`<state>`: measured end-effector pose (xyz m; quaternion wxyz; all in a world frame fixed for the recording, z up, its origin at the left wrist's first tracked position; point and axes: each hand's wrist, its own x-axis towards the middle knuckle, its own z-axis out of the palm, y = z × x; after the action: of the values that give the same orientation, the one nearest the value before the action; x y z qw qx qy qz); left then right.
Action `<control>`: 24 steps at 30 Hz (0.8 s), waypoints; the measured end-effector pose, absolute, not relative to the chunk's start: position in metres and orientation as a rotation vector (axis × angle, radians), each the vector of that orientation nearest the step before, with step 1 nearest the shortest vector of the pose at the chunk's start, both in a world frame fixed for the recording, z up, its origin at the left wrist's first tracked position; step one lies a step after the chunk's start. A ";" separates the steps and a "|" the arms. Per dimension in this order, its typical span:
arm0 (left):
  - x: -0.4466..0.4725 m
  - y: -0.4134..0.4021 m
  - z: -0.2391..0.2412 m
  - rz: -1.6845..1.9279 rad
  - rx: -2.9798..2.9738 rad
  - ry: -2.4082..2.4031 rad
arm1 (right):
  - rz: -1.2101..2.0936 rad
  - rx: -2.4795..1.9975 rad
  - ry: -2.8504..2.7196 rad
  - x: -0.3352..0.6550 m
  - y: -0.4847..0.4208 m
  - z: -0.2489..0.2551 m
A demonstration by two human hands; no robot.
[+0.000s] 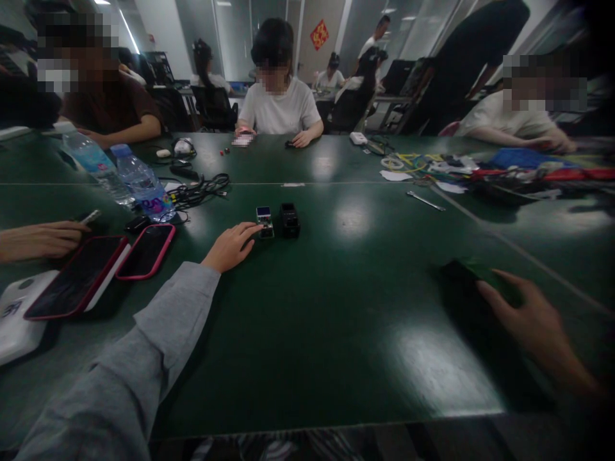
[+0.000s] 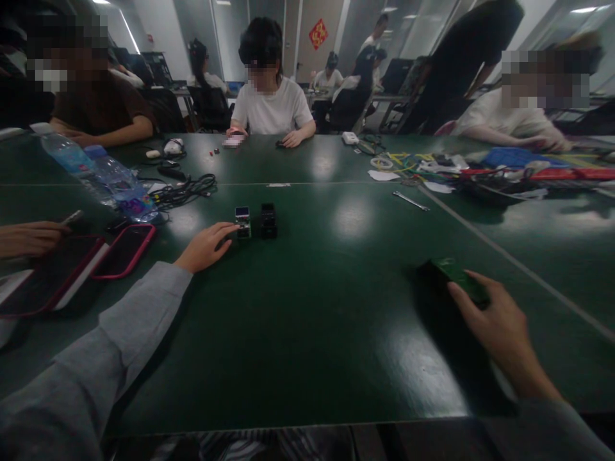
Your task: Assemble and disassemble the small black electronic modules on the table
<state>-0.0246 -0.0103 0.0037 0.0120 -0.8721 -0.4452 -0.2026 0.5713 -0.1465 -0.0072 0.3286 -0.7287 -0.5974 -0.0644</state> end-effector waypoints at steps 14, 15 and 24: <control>-0.023 -0.010 0.005 -0.626 -2.715 -1.367 | 0.745 -1.056 -2.102 0.285 -0.059 0.026; -0.023 -0.010 0.005 -0.622 -2.714 -1.367 | 0.630 -1.067 -2.059 0.283 -0.046 0.020; -0.022 -0.010 0.005 -0.616 -2.727 -1.369 | 0.217 -1.237 -2.262 0.280 -0.004 -0.013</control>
<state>-0.0220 -0.0102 0.0052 0.0143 -0.8759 -0.4399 -0.1978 0.2805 -0.0042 -0.0128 0.2735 -0.4598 -0.8410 0.0805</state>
